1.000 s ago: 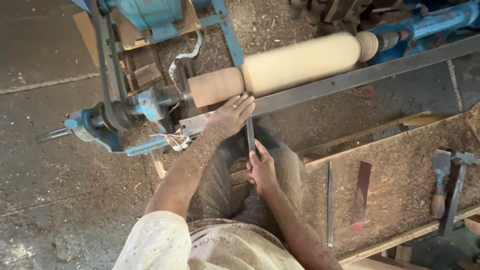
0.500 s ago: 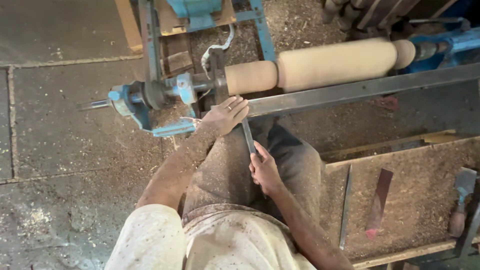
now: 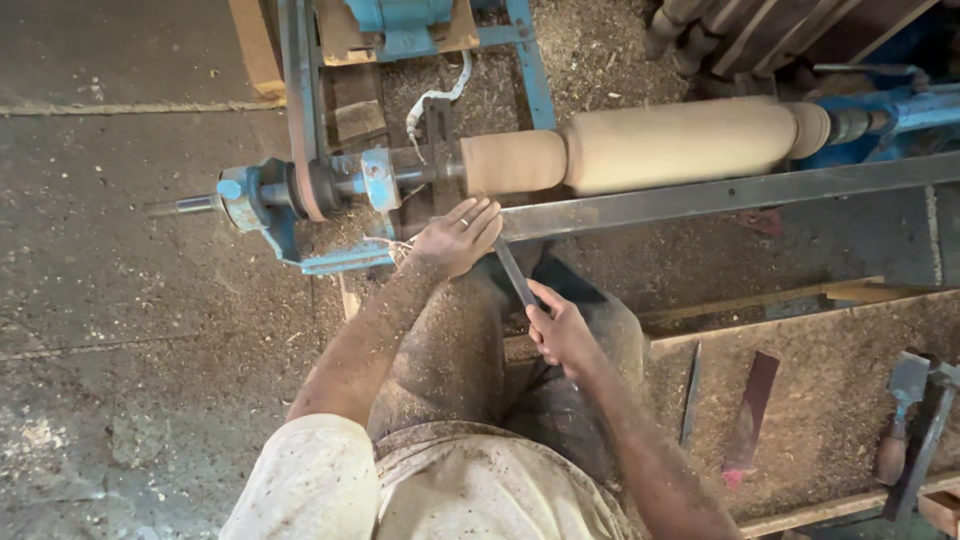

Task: The person operates a wood lathe, using a chisel to shape a rotating cylindrical wooden blank. They progressively refine the surface and form a tapered end while wood shavings accumulate on the floor.

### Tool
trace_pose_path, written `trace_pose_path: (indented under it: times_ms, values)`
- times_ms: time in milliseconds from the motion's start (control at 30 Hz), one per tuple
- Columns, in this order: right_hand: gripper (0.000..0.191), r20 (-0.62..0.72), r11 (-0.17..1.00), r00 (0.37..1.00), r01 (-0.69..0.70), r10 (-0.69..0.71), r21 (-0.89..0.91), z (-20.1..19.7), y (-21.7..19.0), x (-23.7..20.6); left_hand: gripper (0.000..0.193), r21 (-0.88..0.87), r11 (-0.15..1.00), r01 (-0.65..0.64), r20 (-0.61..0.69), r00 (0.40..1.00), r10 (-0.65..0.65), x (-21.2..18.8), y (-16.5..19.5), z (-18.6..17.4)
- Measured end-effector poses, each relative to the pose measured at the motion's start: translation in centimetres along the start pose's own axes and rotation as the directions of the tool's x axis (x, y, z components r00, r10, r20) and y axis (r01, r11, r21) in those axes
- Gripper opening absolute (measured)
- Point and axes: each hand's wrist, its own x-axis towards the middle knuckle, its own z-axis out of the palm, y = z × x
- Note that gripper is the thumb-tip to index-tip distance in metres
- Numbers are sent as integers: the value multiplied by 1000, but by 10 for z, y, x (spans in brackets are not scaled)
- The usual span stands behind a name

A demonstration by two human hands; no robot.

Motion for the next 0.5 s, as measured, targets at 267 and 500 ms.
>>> trace_pose_path:
  times_ms: [267,500]
  values:
    - [53,11,993,999,50,-49,-109,-10,-11,1,49,-22,999,23,57,998,-22,7,1,-8]
    - [52,47,980,992,123,-117,-155,-19,-11,11,51,-48,997,58,63,996,-55,11,1,-14]
